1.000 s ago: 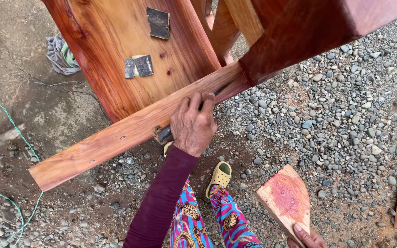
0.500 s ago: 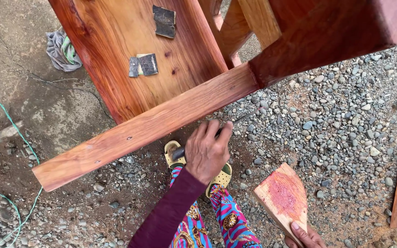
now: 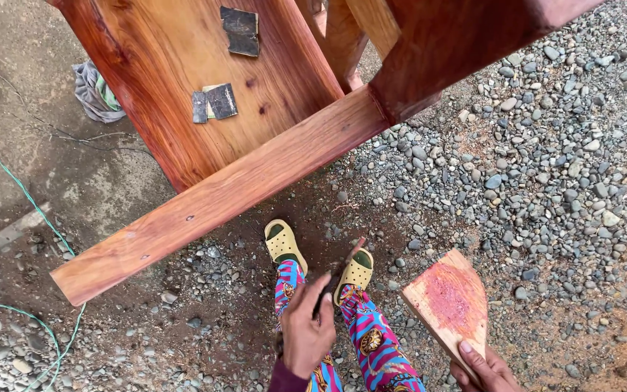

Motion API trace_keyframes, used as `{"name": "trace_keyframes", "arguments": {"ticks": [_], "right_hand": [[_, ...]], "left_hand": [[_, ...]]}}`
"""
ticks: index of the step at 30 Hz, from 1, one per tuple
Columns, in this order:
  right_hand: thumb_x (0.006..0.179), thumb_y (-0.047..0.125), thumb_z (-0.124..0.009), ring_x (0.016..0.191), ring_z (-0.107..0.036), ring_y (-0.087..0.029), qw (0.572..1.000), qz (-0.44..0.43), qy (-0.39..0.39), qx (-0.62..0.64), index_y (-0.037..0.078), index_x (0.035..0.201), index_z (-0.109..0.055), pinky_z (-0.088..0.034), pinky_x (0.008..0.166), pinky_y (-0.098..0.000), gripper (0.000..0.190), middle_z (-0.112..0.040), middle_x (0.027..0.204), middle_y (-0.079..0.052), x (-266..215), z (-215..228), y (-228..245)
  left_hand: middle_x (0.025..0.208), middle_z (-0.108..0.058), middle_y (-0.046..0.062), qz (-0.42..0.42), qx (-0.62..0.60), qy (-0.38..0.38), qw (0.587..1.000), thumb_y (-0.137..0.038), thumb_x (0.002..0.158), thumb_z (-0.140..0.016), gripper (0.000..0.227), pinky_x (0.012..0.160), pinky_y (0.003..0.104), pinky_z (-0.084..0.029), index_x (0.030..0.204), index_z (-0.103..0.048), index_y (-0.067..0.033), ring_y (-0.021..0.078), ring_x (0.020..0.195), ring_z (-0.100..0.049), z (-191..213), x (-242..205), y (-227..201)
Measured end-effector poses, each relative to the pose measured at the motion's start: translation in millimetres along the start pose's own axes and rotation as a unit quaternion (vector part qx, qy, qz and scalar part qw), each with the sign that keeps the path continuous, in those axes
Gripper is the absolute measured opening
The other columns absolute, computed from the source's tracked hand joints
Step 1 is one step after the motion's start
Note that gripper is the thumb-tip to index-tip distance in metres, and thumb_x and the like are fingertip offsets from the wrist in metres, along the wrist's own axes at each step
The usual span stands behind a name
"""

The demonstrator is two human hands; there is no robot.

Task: Use a small hand-held blade to scrape and refine the edges and joints of a wooden chair.

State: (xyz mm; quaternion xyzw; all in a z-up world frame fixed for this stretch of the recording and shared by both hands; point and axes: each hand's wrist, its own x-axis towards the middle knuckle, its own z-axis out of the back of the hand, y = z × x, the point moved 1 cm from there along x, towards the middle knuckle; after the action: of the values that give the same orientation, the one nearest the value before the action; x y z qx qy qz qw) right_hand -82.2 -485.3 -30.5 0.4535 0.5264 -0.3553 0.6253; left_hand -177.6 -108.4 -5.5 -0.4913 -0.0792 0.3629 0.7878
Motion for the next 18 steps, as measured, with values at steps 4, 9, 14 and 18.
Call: {"name": "trace_keyframes", "arguments": {"ticks": [4, 9, 14, 18], "right_hand": [[0.099, 0.038, -0.056, 0.034, -0.026, -0.011, 0.998, -0.024, 0.003, 0.051, 0.013, 0.124, -0.06, -0.018, 0.033, -0.0305, 0.036, -0.045, 0.059, -0.003, -30, -44, 39], [0.097, 0.039, -0.055, 0.032, -0.022, -0.009, 0.996, -0.013, 0.052, 0.075, 0.013, 0.123, -0.054, -0.018, 0.03, -0.0273, 0.037, -0.049, 0.064, -0.005, -23, -46, 46], [0.097, 0.038, -0.055, 0.033, -0.024, -0.009, 0.995, 0.005, 0.073, 0.07, 0.009, 0.12, -0.053, -0.02, 0.03, -0.0279, 0.037, -0.05, 0.065, -0.006, -28, -56, 59], [0.097, 0.04, -0.057, 0.033, -0.024, -0.009, 0.998, 0.002, 0.05, 0.043, 0.014, 0.122, -0.055, -0.02, 0.03, -0.0271, 0.036, -0.048, 0.065, -0.004, -46, -76, 79]], "left_hand": [[0.096, -0.069, 0.013, 0.048, -0.038, 0.037, 0.997, -0.004, 0.091, -0.064, 0.033, 0.065, 0.036, -0.06, 0.124, -0.069, -0.0042, 0.0234, 0.08, -0.074, -14, -27, -13], [0.113, -0.069, 0.011, -0.127, 0.027, -0.018, 0.991, 0.004, 0.083, -0.065, 0.053, 0.08, 0.038, -0.063, 0.134, -0.069, -0.0085, 0.0256, 0.096, -0.071, -39, -54, -19], [0.114, -0.07, 0.01, -0.161, 0.085, -0.013, 0.983, 0.006, 0.075, -0.066, 0.061, 0.074, 0.043, -0.055, 0.132, -0.071, -0.0143, 0.0292, 0.089, -0.063, -42, -61, -22], [0.113, -0.067, 0.012, -0.192, 0.088, -0.023, 0.977, 0.005, 0.074, -0.066, 0.063, 0.078, 0.047, -0.051, 0.134, -0.069, -0.0131, 0.0327, 0.093, -0.062, -34, -69, -16]]}}
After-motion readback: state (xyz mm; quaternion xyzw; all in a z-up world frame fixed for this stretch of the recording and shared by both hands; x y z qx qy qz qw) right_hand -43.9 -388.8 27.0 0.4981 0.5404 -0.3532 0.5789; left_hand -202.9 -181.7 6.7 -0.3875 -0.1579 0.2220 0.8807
